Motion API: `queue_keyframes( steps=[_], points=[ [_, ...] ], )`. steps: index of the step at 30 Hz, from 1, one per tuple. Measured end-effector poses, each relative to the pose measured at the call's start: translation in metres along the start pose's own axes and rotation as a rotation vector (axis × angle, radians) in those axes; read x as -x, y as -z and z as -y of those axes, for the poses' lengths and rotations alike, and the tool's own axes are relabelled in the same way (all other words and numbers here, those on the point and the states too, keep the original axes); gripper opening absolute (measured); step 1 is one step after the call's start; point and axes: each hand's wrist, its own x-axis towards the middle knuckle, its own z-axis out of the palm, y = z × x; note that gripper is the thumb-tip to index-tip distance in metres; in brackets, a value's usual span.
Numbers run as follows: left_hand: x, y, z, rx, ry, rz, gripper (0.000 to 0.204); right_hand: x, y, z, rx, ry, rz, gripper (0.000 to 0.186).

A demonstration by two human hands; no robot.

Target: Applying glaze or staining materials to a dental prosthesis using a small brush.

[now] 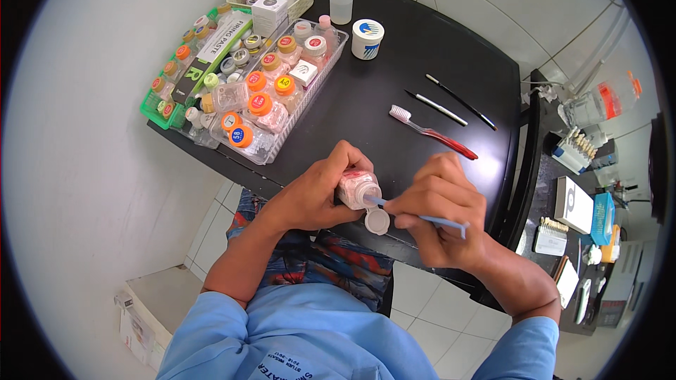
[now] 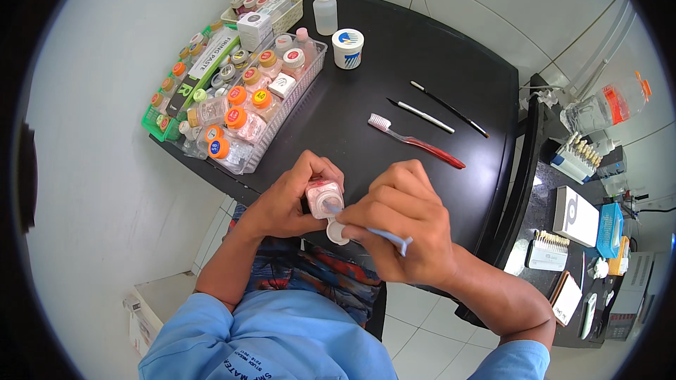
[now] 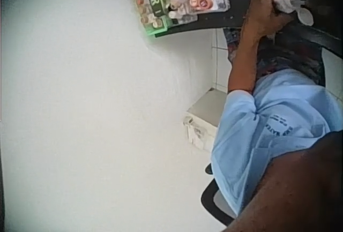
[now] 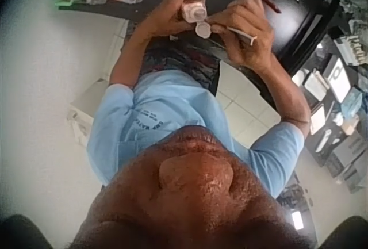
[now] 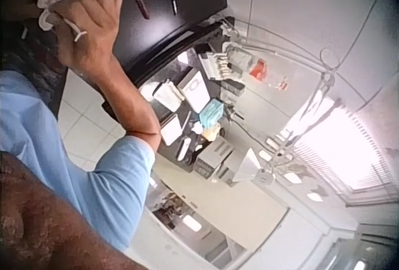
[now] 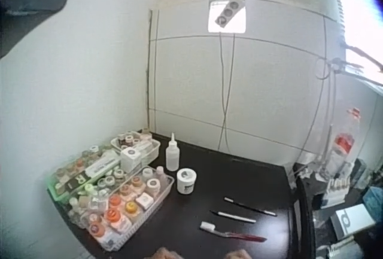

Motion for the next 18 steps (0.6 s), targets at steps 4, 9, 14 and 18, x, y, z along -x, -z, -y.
queue_keyframes(
  steps=[4,9,14,18],
  points=[
    [0.0,0.002,-0.002,-0.016,0.013,-0.019,0.061,-0.001,-0.004,-0.005,0.047,0.013,0.037,0.024],
    [0.0,0.004,-0.007,-0.018,0.082,-0.002,0.06,-0.002,-0.005,-0.009,-0.001,-0.023,0.057,0.016],
    [-0.001,0.001,-0.008,-0.013,0.018,-0.012,0.058,-0.001,-0.003,-0.008,-0.03,-0.057,-0.045,0.01],
    [-0.002,0.002,-0.01,0.029,0.015,-0.008,0.053,0.002,-0.001,-0.01,-0.063,-0.105,0.007,0.007]
  ],
)
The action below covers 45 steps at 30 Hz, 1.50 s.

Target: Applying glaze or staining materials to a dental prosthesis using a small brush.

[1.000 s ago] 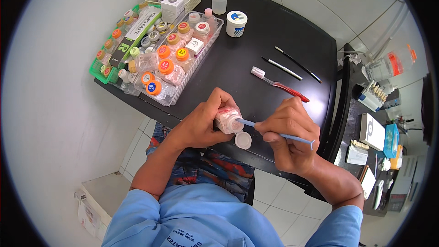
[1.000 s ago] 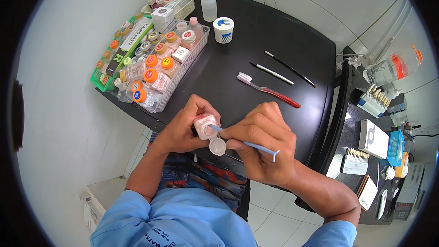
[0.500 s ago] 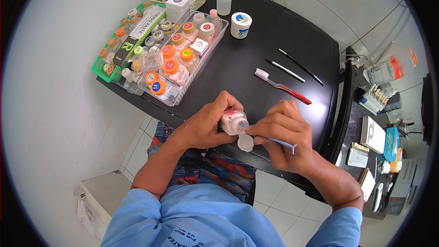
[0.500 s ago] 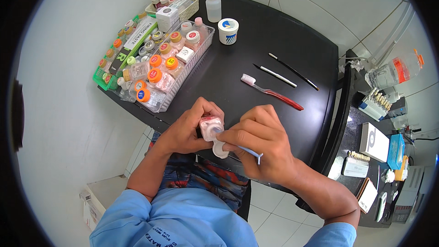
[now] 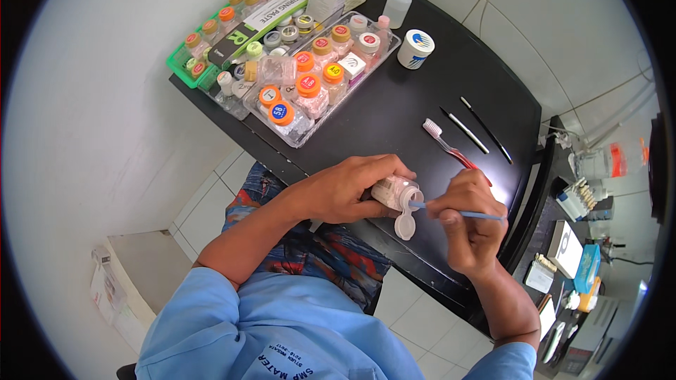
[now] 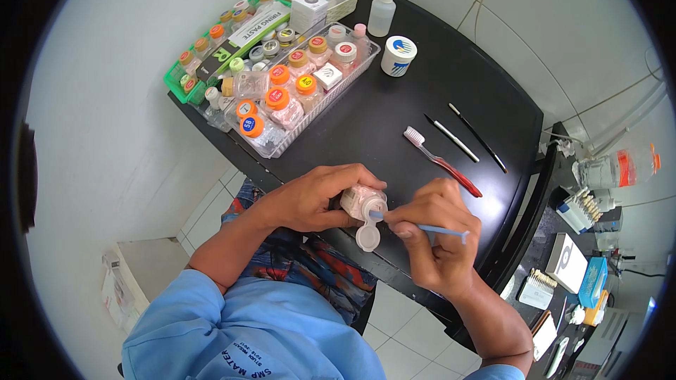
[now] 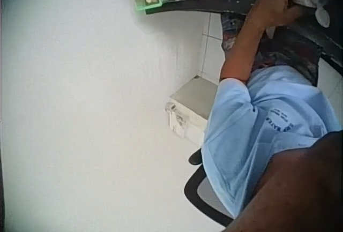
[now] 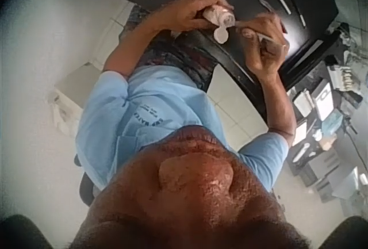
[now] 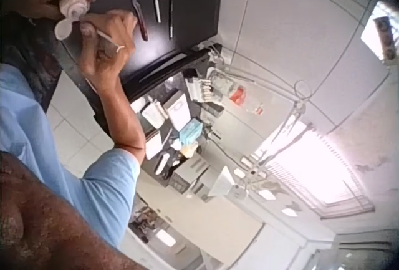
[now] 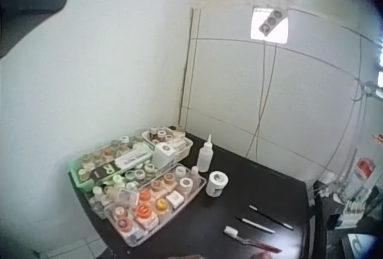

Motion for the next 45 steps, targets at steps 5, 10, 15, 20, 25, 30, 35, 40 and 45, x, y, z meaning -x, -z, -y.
queue_keyframes(
  steps=[5,10,15,20,25,30,35,40,45],
  points=[
    [0.0,0.003,-0.001,0.002,-0.035,0.039,0.057,-0.005,-0.002,0.005,0.031,-0.039,0.06,0.005],
    [0.001,0.0,0.005,-0.017,-0.061,0.048,0.058,-0.006,-0.005,0.006,0.046,0.021,0.056,0.008],
    [0.003,0.0,0.002,-0.054,-0.059,0.09,0.06,-0.002,-0.001,0.004,0.039,0.077,-0.023,0.014],
    [0.0,-0.003,-0.003,-0.092,0.05,0.057,0.058,-0.001,-0.001,0.002,0.066,0.098,0.04,0.016],
    [0.001,-0.003,-0.004,-0.073,0.16,-0.004,0.056,-0.001,-0.006,0.007,0.137,0.119,0.057,0.02],
    [-0.001,-0.001,0.004,-0.082,-0.065,-0.037,0.055,-0.003,-0.01,0.01,0.221,0.175,0.024,0.024],
    [-0.002,-0.002,-0.002,-0.049,-0.064,0.027,0.058,0.0,-0.007,0.004,0.142,0.153,0.059,0.022],
    [-0.003,0.001,-0.001,-0.027,-0.095,0.052,0.057,-0.002,-0.012,0.01,0.234,0.159,-0.016,0.019],
    [-0.002,-0.001,0.0,0.0,-0.065,0.041,0.059,-0.002,-0.009,0.009,0.168,0.162,0.034,0.02]
  ],
)
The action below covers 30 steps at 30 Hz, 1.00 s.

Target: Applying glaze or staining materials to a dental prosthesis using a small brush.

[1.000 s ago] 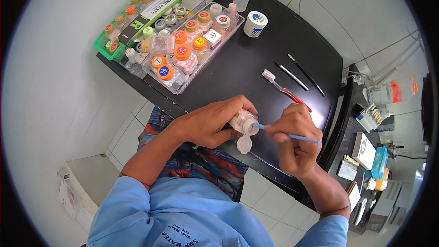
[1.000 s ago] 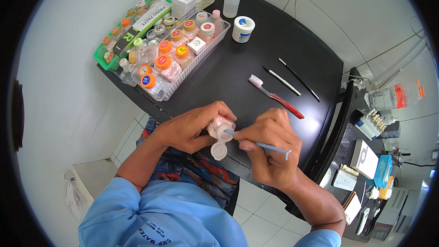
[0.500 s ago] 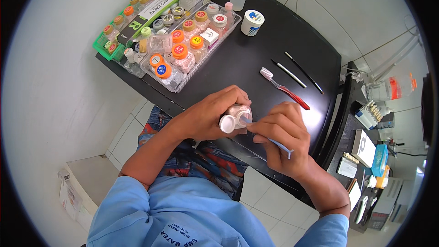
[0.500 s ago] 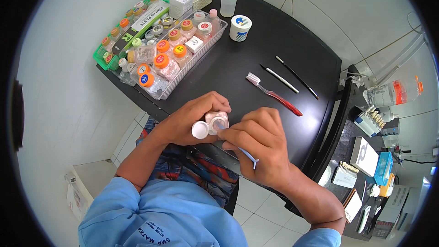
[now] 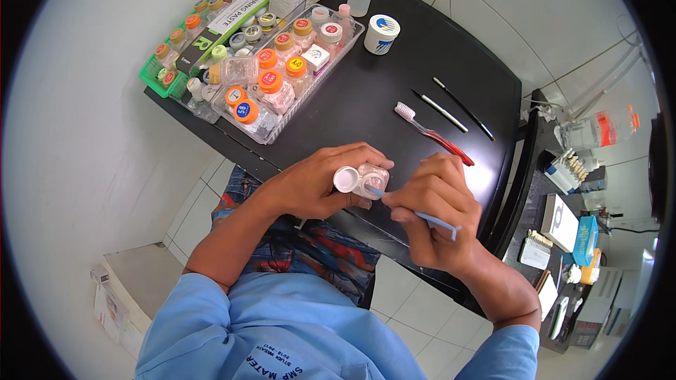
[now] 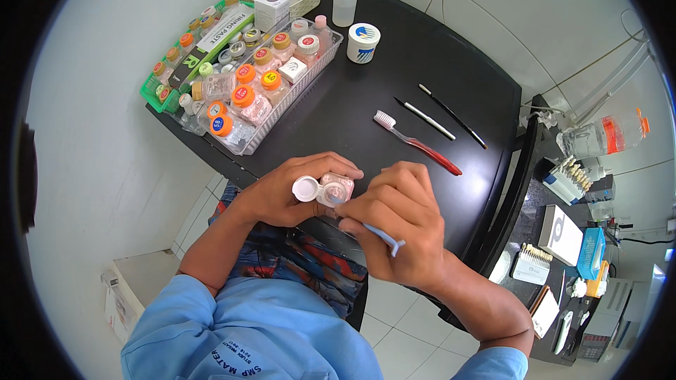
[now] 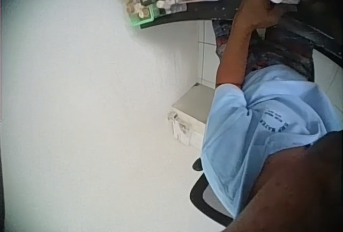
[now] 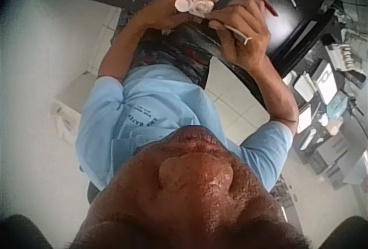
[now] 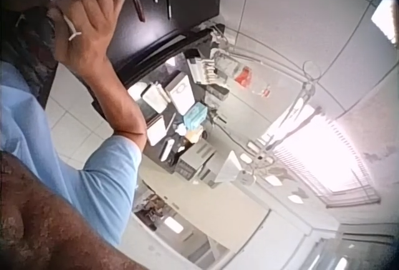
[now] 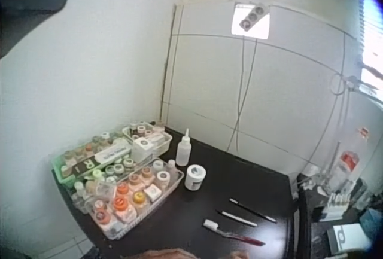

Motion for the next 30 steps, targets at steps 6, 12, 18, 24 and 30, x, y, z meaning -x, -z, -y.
queue_keyframes(
  steps=[6,12,18,24,30],
  points=[
    [-0.002,-0.001,0.001,-0.023,-0.039,-0.006,0.06,0.0,0.001,-0.003,-0.028,-0.007,-0.023,0.021],
    [-0.001,0.001,0.0,-0.028,-0.007,0.008,0.058,-0.002,0.0,-0.002,0.078,-0.014,-0.057,0.016],
    [0.001,0.001,0.0,-0.022,0.021,0.02,0.054,0.0,0.0,-0.002,0.13,0.03,-0.111,0.018],
    [0.001,0.004,-0.01,0.041,0.195,0.034,0.052,0.005,0.006,-0.002,0.065,0.047,-0.171,0.032],
    [0.001,0.006,-0.014,0.058,0.268,0.037,0.055,0.004,0.005,-0.005,0.109,0.029,-0.181,0.035]
  ],
)
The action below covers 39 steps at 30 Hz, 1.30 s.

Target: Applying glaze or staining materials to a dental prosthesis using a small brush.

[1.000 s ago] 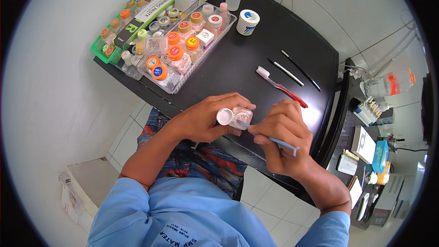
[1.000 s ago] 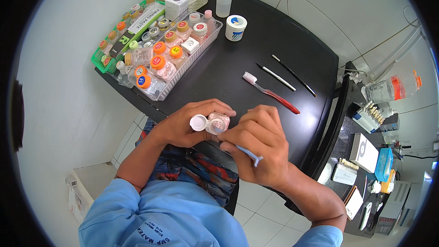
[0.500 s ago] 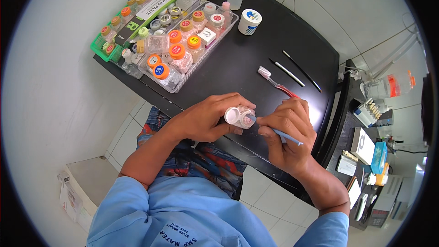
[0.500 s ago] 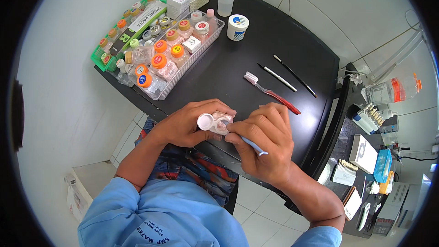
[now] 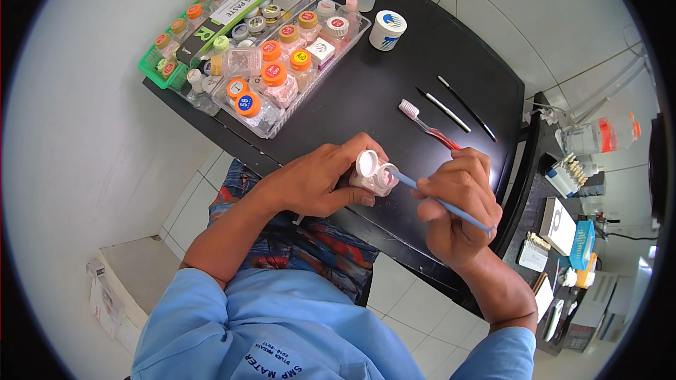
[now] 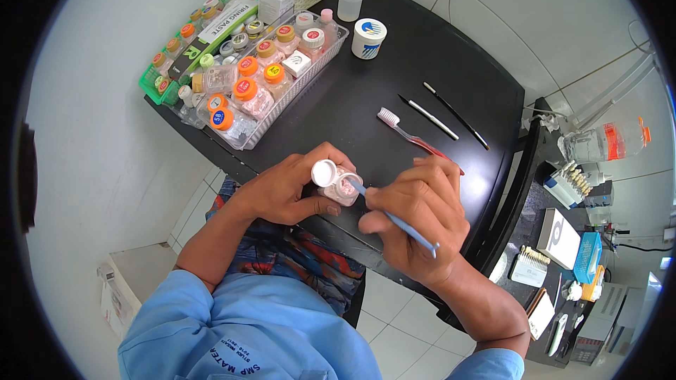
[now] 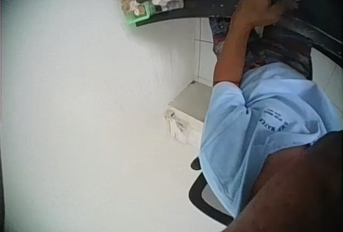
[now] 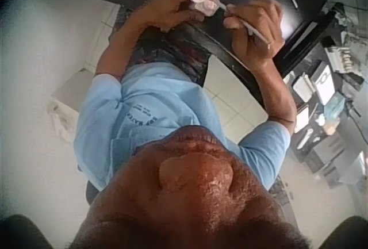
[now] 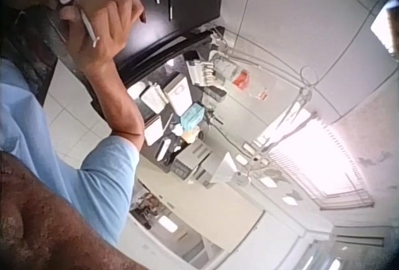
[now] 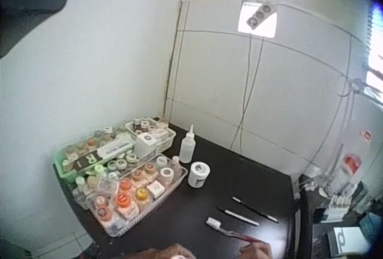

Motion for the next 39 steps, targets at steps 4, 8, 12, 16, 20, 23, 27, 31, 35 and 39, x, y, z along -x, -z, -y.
queue_keyframes(
  steps=[4,8,12,16,20,23,27,31,35,39],
  points=[
    [0.0,-0.001,0.008,-0.021,-0.019,0.002,0.055,0.003,-0.007,-0.004,-0.141,-0.163,0.067,0.027],
    [-0.001,-0.002,0.015,-0.038,-0.09,0.044,0.053,0.014,-0.007,-0.006,-0.408,-0.452,-0.031,0.015],
    [0.0,-0.007,0.023,-0.116,-0.175,0.011,0.054,0.011,-0.007,-0.008,-0.348,-0.481,0.128,0.016],
    [0.001,-0.002,0.027,-0.041,-0.071,0.085,0.061,0.01,-0.006,-0.006,-0.357,-0.371,0.038,0.013],
    [0.0,-0.006,0.014,-0.144,-0.081,0.034,0.065,0.004,-0.005,-0.006,-0.34,-0.312,0.09,0.007],
    [-0.002,-0.007,0.012,-0.02,-0.067,-0.039,0.068,0.004,-0.008,-0.007,-0.327,-0.244,0.119,0.005],
    [-0.001,-0.006,0.009,-0.036,-0.05,-0.081,0.061,0.003,-0.005,-0.005,-0.324,-0.289,0.148,0.005],
    [-0.001,-0.007,0.008,-0.008,-0.088,-0.094,0.058,0.003,-0.004,-0.008,-0.34,-0.23,0.079,0.009],
    [-0.003,-0.005,0.011,-0.077,-0.098,-0.112,0.06,0.009,-0.01,-0.002,-0.381,-0.456,0.162,0.02],
    [-0.002,-0.005,0.008,-0.024,-0.134,-0.106,0.058,0.009,-0.003,-0.015,-0.373,-0.218,0.029,0.024]
  ],
)
